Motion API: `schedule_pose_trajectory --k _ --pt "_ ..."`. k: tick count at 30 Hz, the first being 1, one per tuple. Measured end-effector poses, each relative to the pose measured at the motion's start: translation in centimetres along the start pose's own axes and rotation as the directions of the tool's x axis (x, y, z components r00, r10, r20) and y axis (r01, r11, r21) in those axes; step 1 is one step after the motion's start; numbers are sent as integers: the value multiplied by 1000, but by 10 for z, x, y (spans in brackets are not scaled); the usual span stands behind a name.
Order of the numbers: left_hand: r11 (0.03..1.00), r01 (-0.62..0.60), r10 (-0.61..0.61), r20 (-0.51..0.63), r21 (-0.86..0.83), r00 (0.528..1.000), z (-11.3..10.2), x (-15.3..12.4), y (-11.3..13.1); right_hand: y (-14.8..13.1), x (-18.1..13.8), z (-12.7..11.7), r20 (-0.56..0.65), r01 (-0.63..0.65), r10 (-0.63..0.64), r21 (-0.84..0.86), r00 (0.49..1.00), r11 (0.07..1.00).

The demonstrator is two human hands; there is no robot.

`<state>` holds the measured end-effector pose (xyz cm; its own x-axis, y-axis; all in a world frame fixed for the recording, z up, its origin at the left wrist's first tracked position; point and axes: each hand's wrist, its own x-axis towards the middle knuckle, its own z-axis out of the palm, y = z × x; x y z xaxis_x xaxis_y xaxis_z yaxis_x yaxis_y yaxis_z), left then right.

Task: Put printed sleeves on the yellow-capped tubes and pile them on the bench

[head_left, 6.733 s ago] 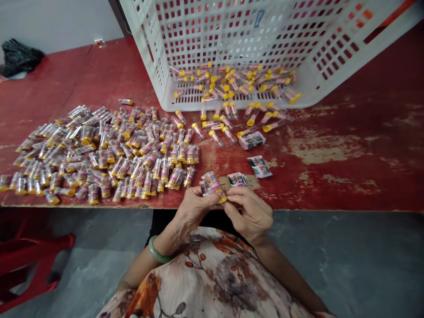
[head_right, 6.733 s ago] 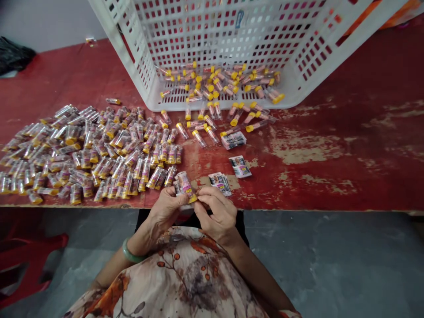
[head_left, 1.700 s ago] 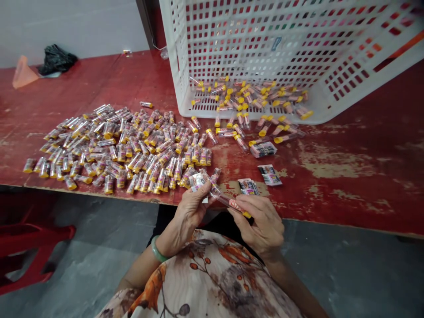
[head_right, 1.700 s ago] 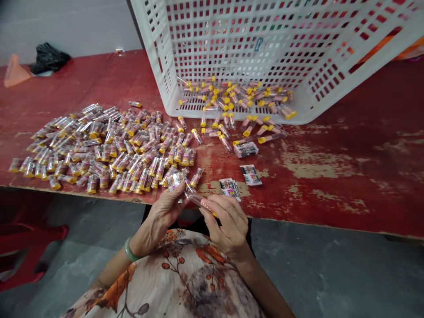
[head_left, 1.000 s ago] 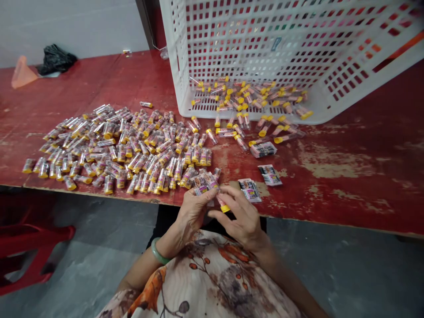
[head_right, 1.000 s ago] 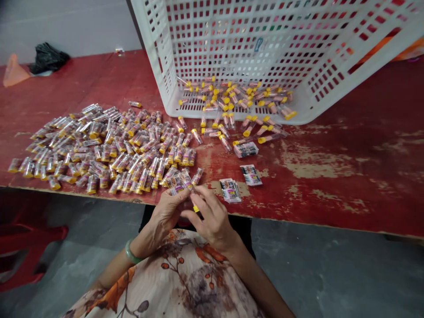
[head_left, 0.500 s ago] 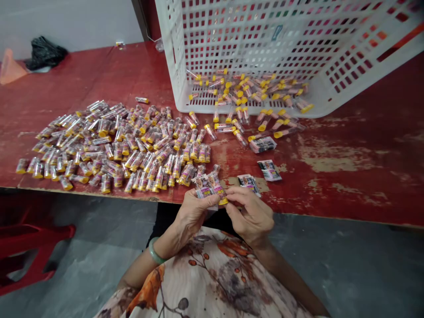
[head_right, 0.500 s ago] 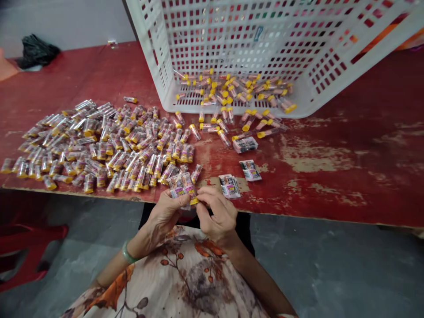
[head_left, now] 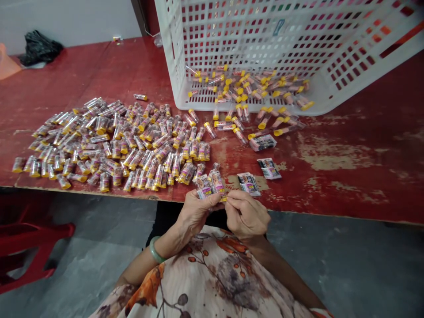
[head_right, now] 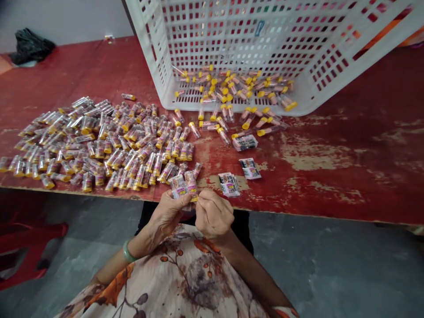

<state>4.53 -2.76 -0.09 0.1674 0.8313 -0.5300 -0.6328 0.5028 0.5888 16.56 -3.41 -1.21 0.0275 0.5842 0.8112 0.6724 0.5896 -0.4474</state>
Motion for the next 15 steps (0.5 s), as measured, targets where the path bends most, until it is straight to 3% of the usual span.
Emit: schedule_pose_trajectory --k 6,9,12,15 --pt "1000 -7 7 -16 9 1000 -2 2 0 3 -2 0 84 24 -26 26 996 999" --pt "999 -29 29 -21 26 999 -3 2 5 7 1 -2 176 -59 41 98 984 993" --pt "996 -36 36 0 82 999 -7 2 10 14 10 -6 329 -175 117 154 937 972" --pt "987 -8 4 29 159 1000 -13 3 14 22 21 -8 505 -181 65 185 861 966"
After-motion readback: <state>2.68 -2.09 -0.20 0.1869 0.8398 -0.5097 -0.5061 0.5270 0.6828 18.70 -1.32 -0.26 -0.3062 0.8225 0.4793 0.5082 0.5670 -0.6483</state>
